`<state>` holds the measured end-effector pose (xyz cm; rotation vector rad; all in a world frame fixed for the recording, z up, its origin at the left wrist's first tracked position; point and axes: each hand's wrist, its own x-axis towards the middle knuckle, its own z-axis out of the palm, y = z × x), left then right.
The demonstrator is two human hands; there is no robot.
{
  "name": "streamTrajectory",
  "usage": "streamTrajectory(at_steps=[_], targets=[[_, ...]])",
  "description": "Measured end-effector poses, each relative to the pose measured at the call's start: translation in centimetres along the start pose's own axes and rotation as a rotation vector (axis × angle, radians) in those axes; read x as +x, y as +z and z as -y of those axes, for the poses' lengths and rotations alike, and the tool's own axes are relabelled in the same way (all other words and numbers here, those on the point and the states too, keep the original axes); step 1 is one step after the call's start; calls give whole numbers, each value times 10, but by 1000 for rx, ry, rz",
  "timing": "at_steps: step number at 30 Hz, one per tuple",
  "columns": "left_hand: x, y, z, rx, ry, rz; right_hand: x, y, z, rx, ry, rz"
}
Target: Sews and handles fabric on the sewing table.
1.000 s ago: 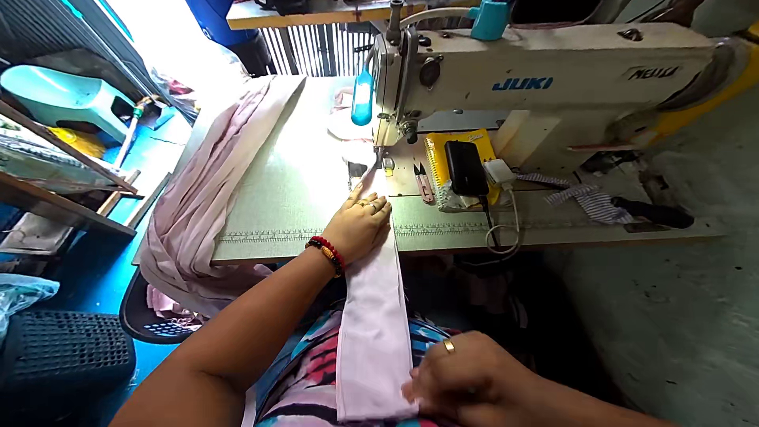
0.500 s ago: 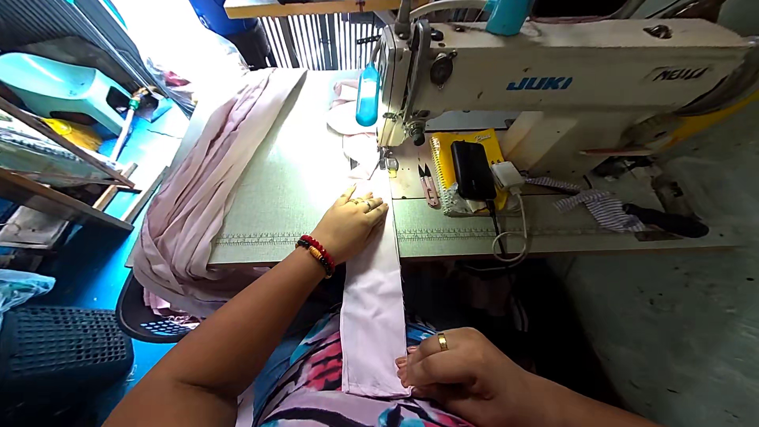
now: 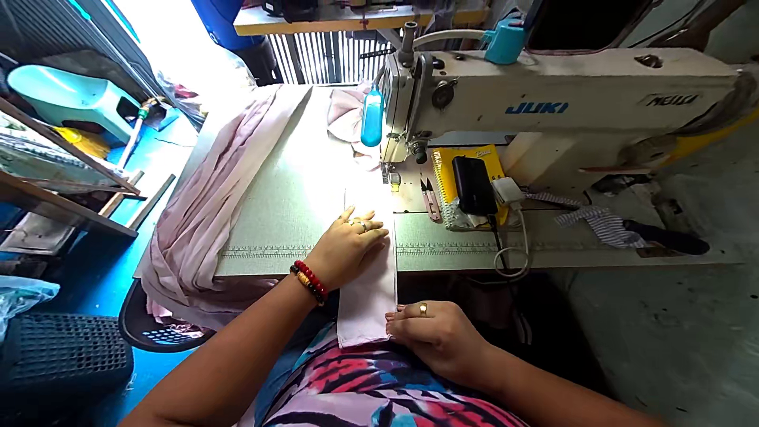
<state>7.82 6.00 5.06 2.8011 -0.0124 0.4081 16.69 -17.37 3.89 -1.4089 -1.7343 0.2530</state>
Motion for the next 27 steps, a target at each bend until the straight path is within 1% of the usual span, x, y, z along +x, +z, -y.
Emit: streamTrajectory(at_steps=[3,9,12,14,17,19,21,24,27], targets=[[-9,1,-5,-38,3,-2,0,-4,-4,-18,-1,-2],[-19,4,0,-175,-98,-180,17,-6,-39,-118,39,-67],[-28,5,-4,-249,-119,-180,31,-9,-52,-143,87,-101],[-31,8,-9,-244,-91,-164,37,-7,-61,-106,156,-123],[-30,18,-12,-201,-78,-206,39,-2,-67,4,217,-184],[-27,15,-10,-302,-140,-187,38,1,-63,-3,187,-202],[-16,8,-4,-346,-221,-123,34,4,-56,-103,144,-214],[15,7,5,-194,-289,-26,25,10,-52,-273,65,-231],[41,9,-1,-109,-376,29,21,14,-53,-340,9,-235]])
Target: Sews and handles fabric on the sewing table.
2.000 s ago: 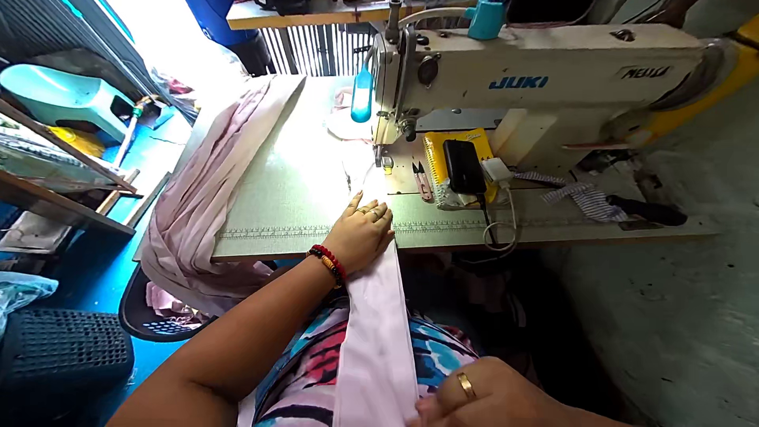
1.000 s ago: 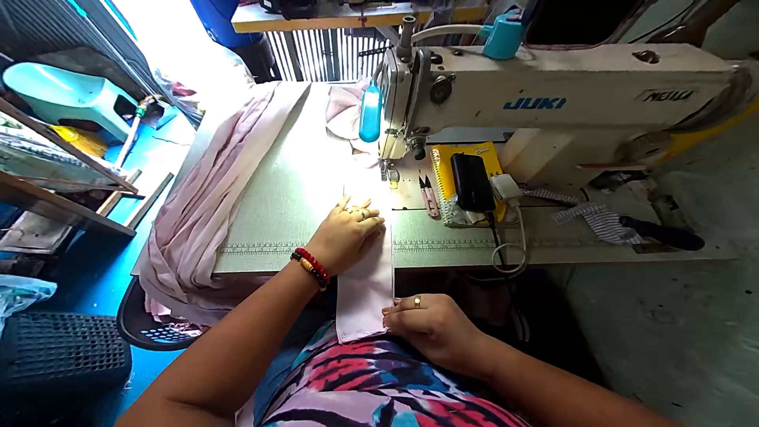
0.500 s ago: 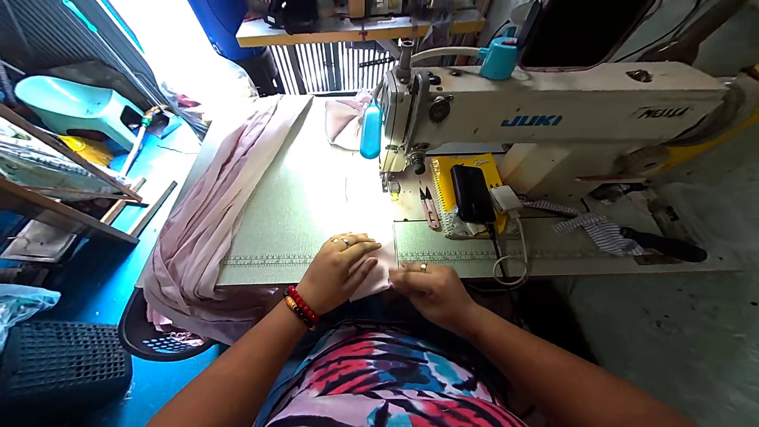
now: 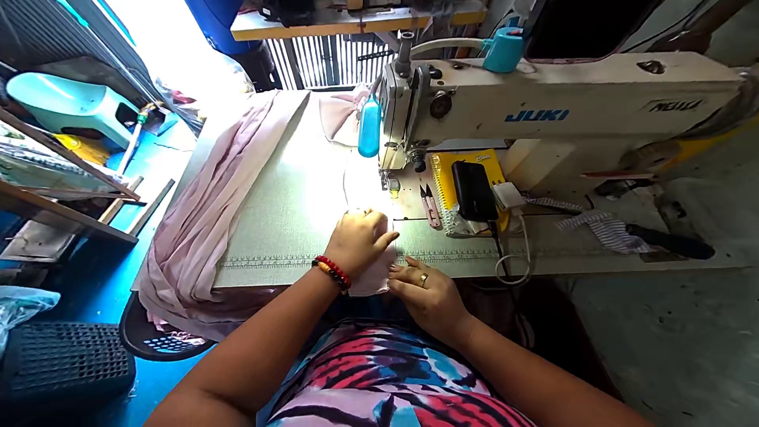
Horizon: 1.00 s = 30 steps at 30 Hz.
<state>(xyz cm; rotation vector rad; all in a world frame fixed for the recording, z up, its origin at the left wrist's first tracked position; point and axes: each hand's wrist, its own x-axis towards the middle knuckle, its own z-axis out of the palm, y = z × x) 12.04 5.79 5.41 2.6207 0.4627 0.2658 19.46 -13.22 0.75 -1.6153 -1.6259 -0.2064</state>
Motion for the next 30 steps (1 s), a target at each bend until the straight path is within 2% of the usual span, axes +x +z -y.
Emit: streamTrajectory(at_steps=[3,7,11,14,17,20,24,30], targets=[[9,7,-3,-1,-9,7,5,-3,2,-33,-55,10],[16,13,5,46,72,-72,7,-2,-3,1,-94,14],[15,8,4,55,109,9,12,-2,-7,282,176,-5],[6,-2,1,-170,130,-20,20,-5,-8,421,365,-40],[-24,-12,-3,-329,151,-53,25,-6,-8,514,478,-47],[-48,-6,-2,-273,228,-113,25,-6,-7,564,520,-29],[-59,3,1,-169,300,-204,21,-4,-7,430,398,-51],[-79,19,14,140,676,-222,-4,-7,0,29,118,32]])
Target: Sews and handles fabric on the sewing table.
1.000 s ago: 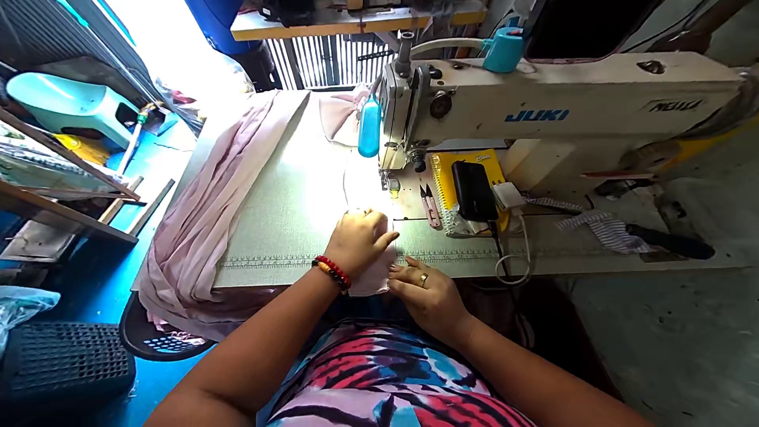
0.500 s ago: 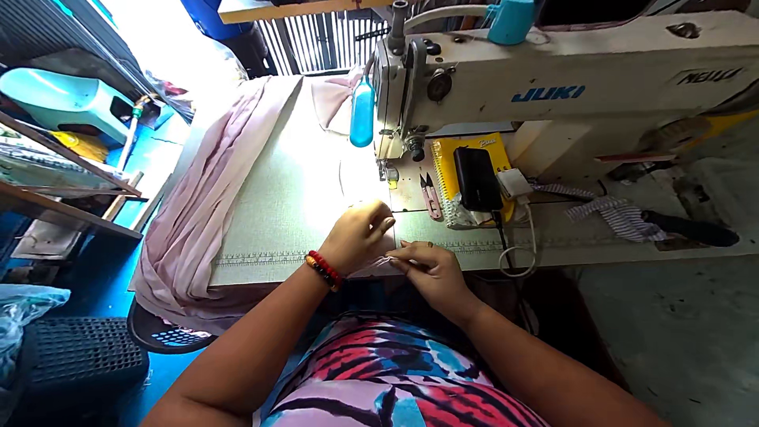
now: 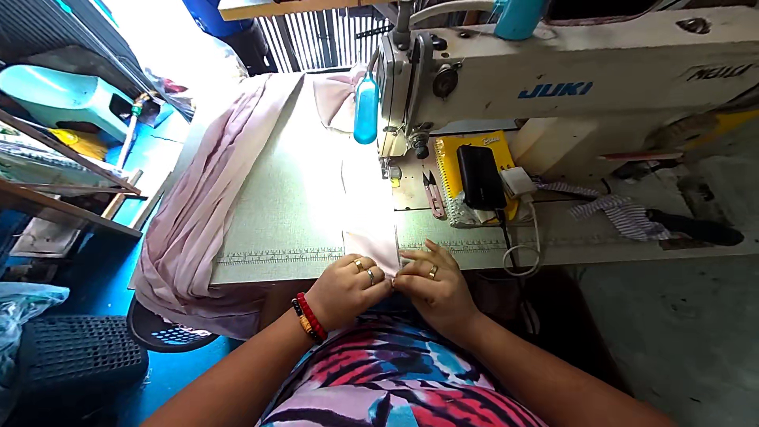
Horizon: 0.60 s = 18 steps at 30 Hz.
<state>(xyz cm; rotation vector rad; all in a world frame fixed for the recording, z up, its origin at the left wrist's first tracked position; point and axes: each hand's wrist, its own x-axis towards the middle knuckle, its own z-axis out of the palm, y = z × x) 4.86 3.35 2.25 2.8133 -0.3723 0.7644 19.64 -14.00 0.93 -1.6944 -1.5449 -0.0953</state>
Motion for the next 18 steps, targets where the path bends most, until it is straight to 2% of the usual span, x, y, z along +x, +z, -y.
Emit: streamTrajectory(at_steps=[3,5,7,12,18], targets=[[-12,8,-4,-116,-69,3,-11,6,-6,-106,-110,-38],[-10,6,-5,-181,-228,-9,-12,5,-6,-123,-163,-43],[1,1,0,-164,-360,47,-8,3,-4,-140,-210,-42],[9,3,12,-117,-311,99,4,0,-3,-136,-271,10],[21,-3,28,-250,-326,174,23,-1,-14,-133,-175,39]])
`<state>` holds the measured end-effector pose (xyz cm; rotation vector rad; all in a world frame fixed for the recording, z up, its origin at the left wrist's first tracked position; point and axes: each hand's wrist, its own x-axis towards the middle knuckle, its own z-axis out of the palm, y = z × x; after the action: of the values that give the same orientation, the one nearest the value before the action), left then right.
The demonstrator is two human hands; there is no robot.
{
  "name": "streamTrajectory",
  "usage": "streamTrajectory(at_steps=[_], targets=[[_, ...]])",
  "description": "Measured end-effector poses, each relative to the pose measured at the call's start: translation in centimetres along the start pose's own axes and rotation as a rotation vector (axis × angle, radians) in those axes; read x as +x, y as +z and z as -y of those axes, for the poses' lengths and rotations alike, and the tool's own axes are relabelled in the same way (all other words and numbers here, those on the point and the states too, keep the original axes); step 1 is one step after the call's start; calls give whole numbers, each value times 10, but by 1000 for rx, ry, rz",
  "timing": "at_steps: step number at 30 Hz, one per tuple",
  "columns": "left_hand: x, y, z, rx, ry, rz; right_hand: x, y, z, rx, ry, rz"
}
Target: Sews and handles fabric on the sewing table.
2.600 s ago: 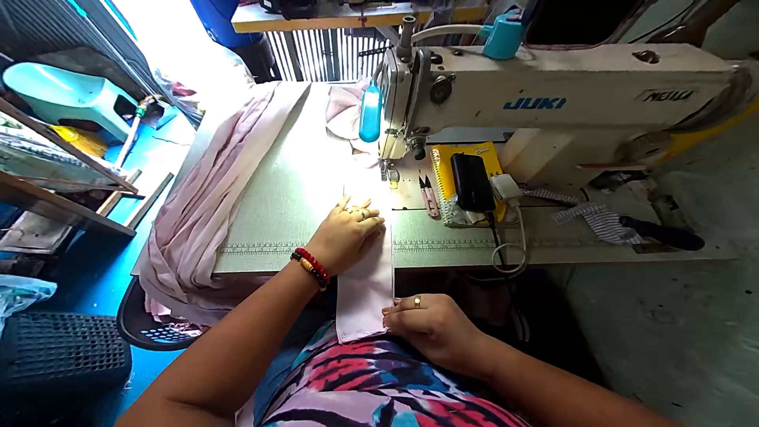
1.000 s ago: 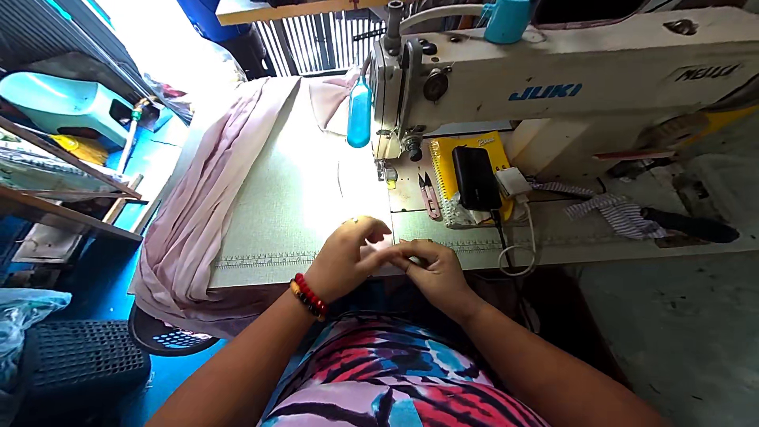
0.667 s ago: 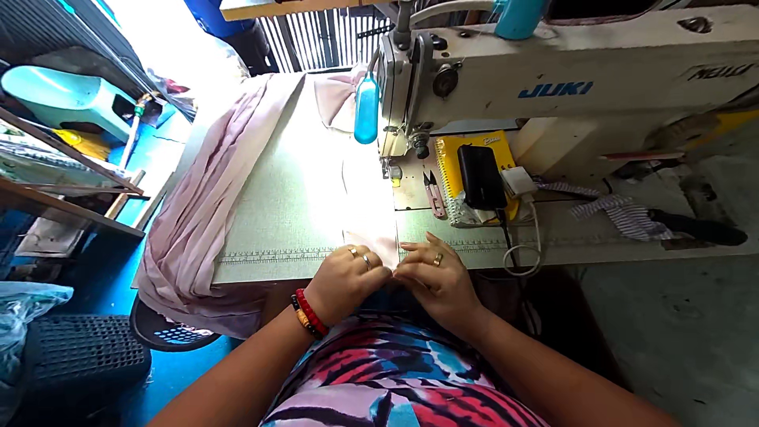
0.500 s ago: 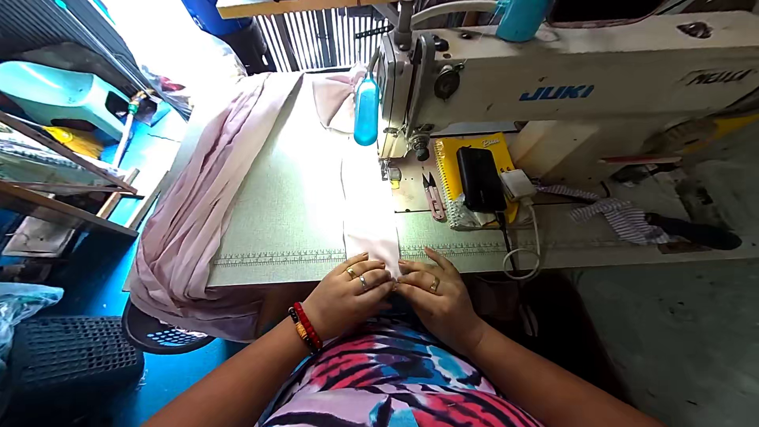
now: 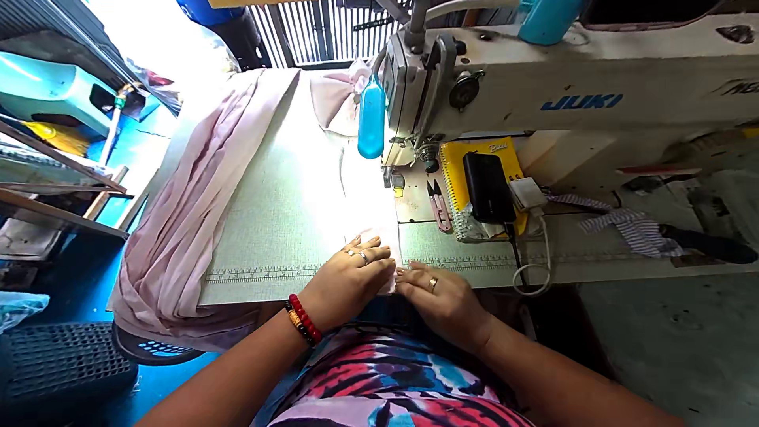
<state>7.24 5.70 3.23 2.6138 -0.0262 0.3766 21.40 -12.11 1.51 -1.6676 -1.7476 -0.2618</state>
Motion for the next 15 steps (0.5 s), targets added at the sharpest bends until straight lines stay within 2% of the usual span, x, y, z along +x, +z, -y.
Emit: streamTrajectory(at_steps=[2,6,9,15], targets=[[9,-3,11,-3,23,25,11,3,-12,-9,61,14],[22,-9,26,65,59,-30,28,9,-20,-7,132,31],[28,-12,28,18,-41,-44,24,12,-16,-11,140,22],[68,-7,43,208,-226,-7,21,12,-17,5,134,13]])
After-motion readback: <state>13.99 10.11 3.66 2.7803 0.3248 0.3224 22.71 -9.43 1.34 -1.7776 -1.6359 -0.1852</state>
